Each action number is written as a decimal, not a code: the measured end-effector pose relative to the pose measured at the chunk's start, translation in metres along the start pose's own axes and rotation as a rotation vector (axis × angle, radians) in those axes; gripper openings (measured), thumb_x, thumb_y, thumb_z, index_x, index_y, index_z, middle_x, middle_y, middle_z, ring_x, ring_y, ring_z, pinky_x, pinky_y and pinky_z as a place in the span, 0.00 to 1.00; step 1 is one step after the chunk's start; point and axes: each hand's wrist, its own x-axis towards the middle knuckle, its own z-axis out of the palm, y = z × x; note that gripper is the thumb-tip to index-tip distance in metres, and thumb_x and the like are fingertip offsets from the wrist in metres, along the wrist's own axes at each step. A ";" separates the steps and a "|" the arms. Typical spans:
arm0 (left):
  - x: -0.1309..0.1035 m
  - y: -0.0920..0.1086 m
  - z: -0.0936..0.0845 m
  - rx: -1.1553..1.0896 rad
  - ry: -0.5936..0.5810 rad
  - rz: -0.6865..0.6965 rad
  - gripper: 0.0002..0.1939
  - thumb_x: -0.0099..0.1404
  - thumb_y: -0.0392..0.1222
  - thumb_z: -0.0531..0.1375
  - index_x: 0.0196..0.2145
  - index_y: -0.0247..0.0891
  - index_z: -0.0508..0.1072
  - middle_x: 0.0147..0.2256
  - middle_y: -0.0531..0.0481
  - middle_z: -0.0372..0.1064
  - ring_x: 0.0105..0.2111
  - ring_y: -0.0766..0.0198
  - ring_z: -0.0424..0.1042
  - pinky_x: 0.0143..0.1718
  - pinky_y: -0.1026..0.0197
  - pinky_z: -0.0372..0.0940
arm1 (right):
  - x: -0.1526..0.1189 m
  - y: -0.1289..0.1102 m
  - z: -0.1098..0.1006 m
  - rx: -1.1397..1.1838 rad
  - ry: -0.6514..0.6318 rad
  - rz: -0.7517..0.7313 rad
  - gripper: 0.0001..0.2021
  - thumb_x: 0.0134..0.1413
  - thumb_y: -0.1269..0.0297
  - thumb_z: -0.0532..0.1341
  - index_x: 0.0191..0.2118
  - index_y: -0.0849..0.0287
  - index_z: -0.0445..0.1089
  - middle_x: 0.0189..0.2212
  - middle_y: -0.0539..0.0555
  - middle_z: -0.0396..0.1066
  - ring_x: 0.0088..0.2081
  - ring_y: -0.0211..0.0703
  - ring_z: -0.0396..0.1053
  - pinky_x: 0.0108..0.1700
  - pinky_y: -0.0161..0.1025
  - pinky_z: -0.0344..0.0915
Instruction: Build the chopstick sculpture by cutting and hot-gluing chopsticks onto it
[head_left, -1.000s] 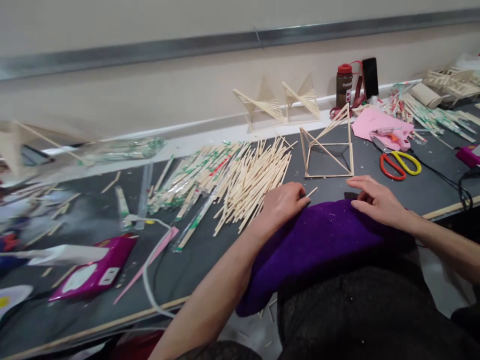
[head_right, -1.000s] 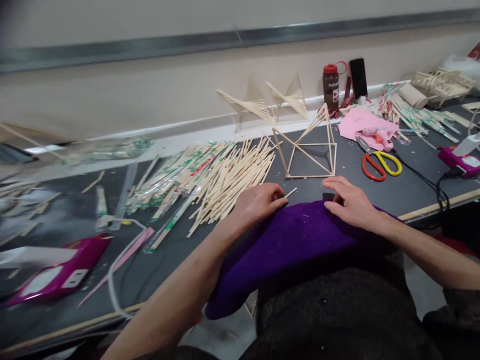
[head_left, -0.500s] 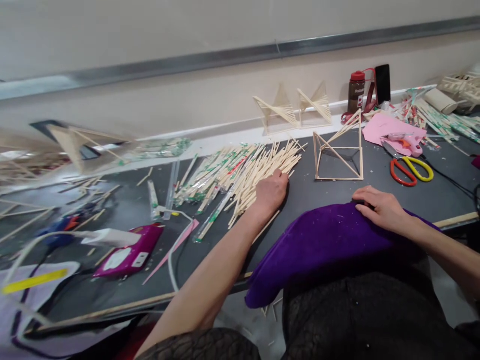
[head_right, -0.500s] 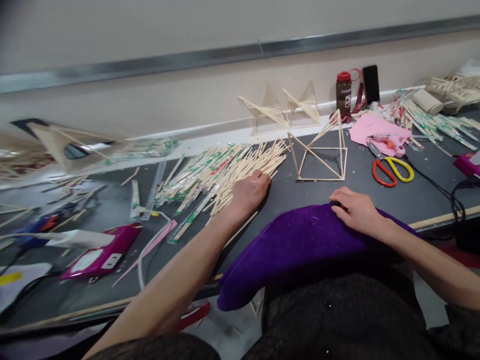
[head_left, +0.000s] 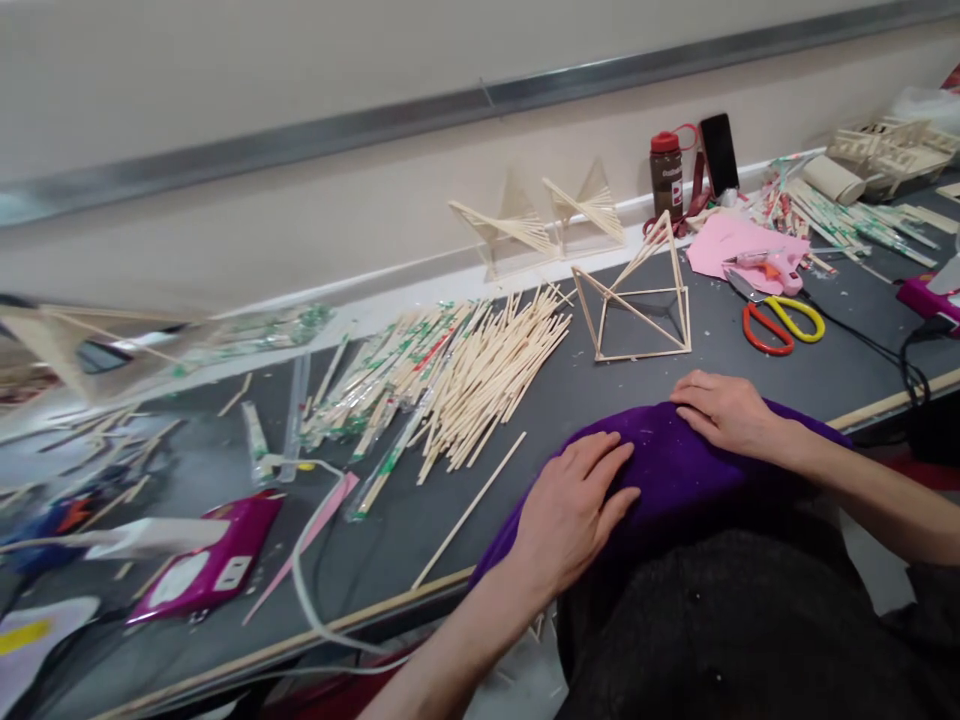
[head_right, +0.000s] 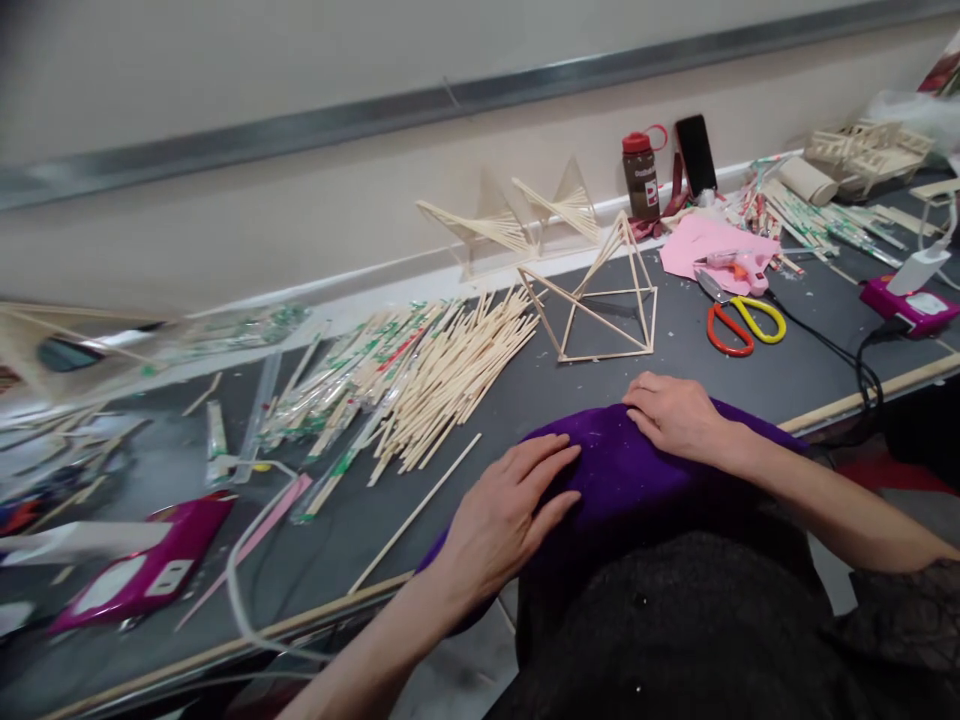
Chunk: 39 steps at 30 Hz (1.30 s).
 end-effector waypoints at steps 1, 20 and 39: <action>-0.005 -0.001 0.007 0.019 0.012 -0.005 0.21 0.71 0.47 0.54 0.57 0.37 0.70 0.57 0.40 0.71 0.56 0.50 0.69 0.54 0.47 0.66 | 0.000 0.000 0.000 -0.007 0.006 -0.005 0.13 0.65 0.67 0.53 0.45 0.61 0.75 0.44 0.59 0.76 0.45 0.47 0.76 0.45 0.43 0.72; -0.072 -0.048 -0.014 0.344 -0.098 -0.772 0.18 0.73 0.42 0.49 0.47 0.36 0.76 0.43 0.41 0.74 0.38 0.52 0.76 0.31 0.56 0.65 | -0.005 0.005 -0.002 -0.098 0.100 -0.075 0.11 0.64 0.66 0.56 0.43 0.61 0.75 0.42 0.56 0.77 0.40 0.45 0.77 0.38 0.41 0.72; 0.071 -0.059 -0.081 -1.668 0.633 -0.668 0.04 0.60 0.28 0.60 0.30 0.33 0.75 0.24 0.54 0.69 0.18 0.77 0.64 0.13 0.75 0.55 | 0.000 0.008 0.000 0.054 0.082 -0.063 0.11 0.64 0.67 0.55 0.41 0.59 0.76 0.39 0.56 0.78 0.39 0.44 0.77 0.40 0.40 0.74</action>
